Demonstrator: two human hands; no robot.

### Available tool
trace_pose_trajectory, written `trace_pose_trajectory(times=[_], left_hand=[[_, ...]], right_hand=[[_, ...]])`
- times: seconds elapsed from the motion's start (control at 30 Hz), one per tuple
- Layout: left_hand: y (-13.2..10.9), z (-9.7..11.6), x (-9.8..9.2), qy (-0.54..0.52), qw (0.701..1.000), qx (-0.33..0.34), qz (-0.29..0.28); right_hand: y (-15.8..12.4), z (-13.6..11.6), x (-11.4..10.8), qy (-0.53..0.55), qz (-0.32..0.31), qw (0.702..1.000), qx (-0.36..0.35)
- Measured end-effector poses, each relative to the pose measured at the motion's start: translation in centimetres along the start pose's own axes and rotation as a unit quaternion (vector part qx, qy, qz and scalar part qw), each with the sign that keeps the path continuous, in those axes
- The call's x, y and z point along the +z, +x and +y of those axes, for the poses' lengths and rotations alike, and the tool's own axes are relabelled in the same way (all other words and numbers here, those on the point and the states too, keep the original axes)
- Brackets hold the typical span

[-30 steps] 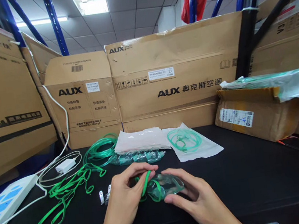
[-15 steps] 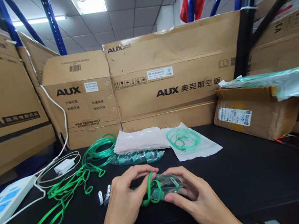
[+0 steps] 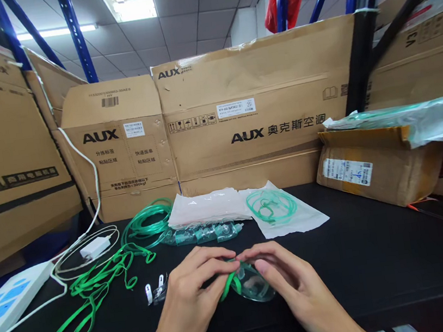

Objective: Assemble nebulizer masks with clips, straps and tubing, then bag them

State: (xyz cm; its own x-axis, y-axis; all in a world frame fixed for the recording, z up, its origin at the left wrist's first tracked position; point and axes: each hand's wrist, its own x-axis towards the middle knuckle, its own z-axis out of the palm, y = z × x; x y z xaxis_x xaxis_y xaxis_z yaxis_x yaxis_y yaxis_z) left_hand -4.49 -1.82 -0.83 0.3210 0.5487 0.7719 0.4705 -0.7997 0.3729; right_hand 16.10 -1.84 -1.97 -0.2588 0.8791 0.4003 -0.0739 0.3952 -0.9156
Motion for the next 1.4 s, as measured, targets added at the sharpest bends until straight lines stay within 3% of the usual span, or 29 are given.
trace_pose_trajectory(times=[0.13, 0.43, 0.77, 1.13, 1.4], left_hand=[[-0.3, 0.1, 0.4, -0.004, 0.999, 0.037, -0.015], [-0.1, 0.6, 0.7, -0.034, 0.998, 0.036, -0.029], [-0.1, 1.3, 1.2, -0.041, 0.993, -0.084, -0.065], [-0.6, 1.4, 2.7, -0.003, 0.994, -0.099, -0.045], [-0.5, 1.9, 2.7, 0.005, 0.994, -0.097, -0.045]], right_hand=[[0.2, 0.1, -0.1, 0.008, -0.014, 1.000, 0.013], [0.4, 0.1, -0.3, -0.031, -0.023, 0.999, -0.026], [0.1, 1.0, -0.2, -0.122, 0.001, 0.990, -0.066], [-0.2, 1.5, -0.1, -0.194, -0.009, 0.976, -0.103], [0.0, 1.5, -0.1, -0.135, 0.043, 0.986, -0.084]])
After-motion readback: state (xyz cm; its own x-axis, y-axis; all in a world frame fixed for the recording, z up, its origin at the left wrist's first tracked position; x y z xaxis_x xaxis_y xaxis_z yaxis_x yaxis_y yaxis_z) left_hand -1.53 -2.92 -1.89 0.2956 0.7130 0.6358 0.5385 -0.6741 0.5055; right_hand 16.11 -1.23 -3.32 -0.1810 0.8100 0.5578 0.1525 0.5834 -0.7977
